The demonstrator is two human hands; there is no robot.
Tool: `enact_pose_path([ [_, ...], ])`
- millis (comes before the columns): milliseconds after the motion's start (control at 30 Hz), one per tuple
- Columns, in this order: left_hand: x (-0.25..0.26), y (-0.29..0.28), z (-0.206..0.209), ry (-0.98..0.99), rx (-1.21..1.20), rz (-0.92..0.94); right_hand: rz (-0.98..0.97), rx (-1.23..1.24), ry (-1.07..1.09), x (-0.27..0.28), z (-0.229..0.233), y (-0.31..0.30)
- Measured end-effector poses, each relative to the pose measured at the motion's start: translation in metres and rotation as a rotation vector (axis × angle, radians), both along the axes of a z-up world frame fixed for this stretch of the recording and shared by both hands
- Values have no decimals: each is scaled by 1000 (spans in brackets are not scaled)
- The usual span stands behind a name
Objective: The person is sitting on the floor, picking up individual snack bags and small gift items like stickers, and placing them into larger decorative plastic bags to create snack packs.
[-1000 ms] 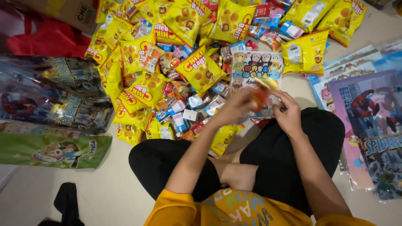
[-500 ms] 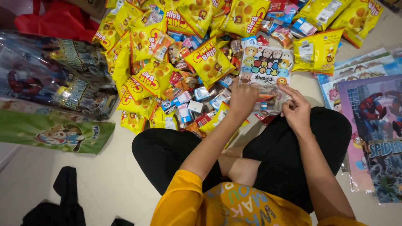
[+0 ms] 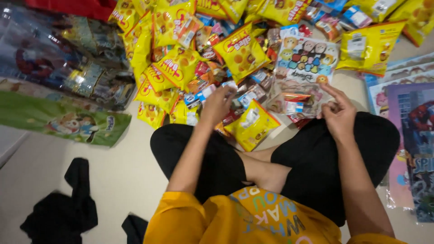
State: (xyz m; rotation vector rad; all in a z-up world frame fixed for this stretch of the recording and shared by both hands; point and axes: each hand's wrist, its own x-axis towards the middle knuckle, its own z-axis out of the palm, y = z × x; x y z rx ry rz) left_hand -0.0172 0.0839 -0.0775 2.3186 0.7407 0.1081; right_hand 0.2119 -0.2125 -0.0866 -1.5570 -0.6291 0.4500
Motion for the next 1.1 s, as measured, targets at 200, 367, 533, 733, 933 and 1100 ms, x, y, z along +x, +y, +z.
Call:
enact_pose_path([
  [200, -67, -9, -16, 169, 44, 57, 14, -100, -44, -4, 12, 3],
  [367, -59, -31, -47, 360, 152, 26, 10, -147, -33, -9, 20, 3],
  [533, -64, -32, -65, 301, 239, -48, 0, -139, -31, -9, 18, 0],
  [733, -75, -33, -97, 631, 348, -129, 8, -101, -68, -13, 17, -1],
  [933, -79, -32, -92, 572, 197, -78, -1, -35, -23, -16, 19, -5],
  [1100, -75, -33, -55, 584, 102, -61, 10, -68, -34, -19, 26, -6],
])
